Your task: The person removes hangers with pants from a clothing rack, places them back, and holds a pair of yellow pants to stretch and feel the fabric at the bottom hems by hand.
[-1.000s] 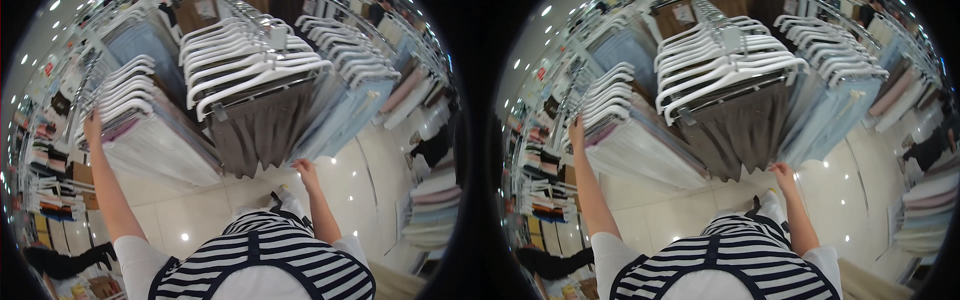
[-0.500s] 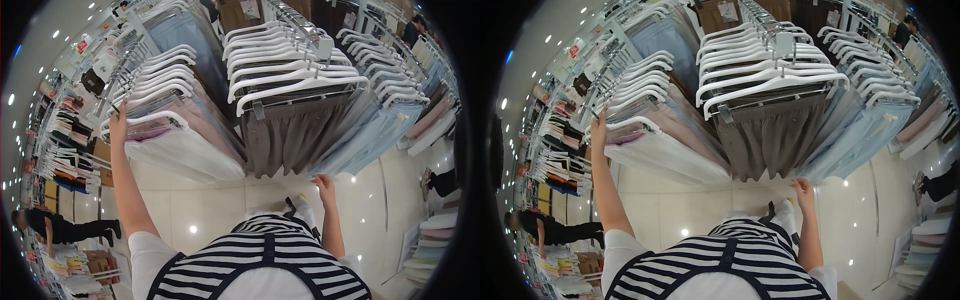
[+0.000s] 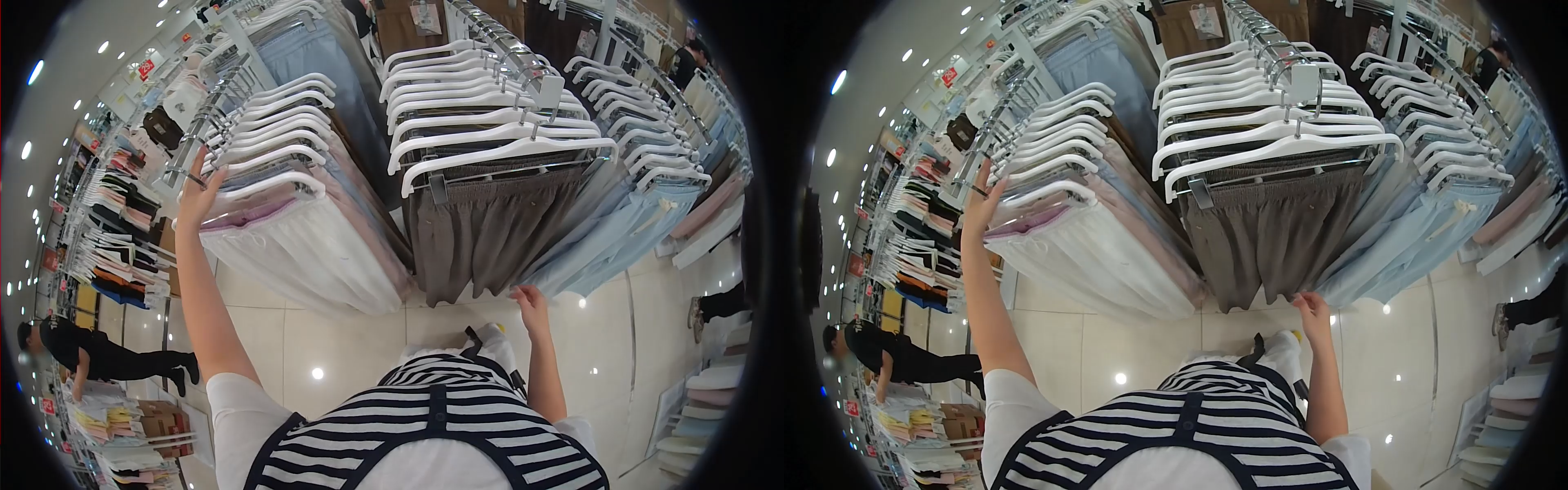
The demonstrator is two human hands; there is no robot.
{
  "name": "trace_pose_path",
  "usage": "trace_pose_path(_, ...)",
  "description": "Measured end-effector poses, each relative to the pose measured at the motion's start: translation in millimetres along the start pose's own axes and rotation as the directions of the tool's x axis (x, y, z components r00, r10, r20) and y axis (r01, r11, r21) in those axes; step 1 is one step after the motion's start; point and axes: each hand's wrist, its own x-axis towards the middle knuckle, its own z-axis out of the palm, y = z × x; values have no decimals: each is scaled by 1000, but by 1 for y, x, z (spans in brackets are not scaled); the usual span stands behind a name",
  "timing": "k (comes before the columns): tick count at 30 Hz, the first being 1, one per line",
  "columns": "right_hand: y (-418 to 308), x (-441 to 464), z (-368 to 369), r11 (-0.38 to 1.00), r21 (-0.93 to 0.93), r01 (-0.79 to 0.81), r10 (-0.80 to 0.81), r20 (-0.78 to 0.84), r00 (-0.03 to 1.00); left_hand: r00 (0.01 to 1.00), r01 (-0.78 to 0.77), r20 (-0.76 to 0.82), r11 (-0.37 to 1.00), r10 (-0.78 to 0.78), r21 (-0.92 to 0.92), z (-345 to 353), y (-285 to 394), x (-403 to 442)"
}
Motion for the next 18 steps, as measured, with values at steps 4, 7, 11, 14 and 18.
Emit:
trace_pose_path(4,-6,-1,5,1000,9,27,-27,19,999,966,133,235,988,-111,-79,-1,-8,6)
trace_pose_path(7,-4,-7,9,1000,-12,12,-12,17,1000,963,87,262,994,-67,-65,-7,-5,-1)
trace_pose_path(11,-4,-19,12,995,-42,-95,97,36,995,954,78,296,995,-55,-65,-21,-18,-2)
trace_pose_path(14,0,-20,13,997,-44,-62,64,49,997,950,124,300,988,-90,-97,-25,-15,-9)
trace_pose_path(18,-2,-13,14,993,-120,-17,18,9,1000,959,107,278,980,-56,-170,-17,-21,-15)
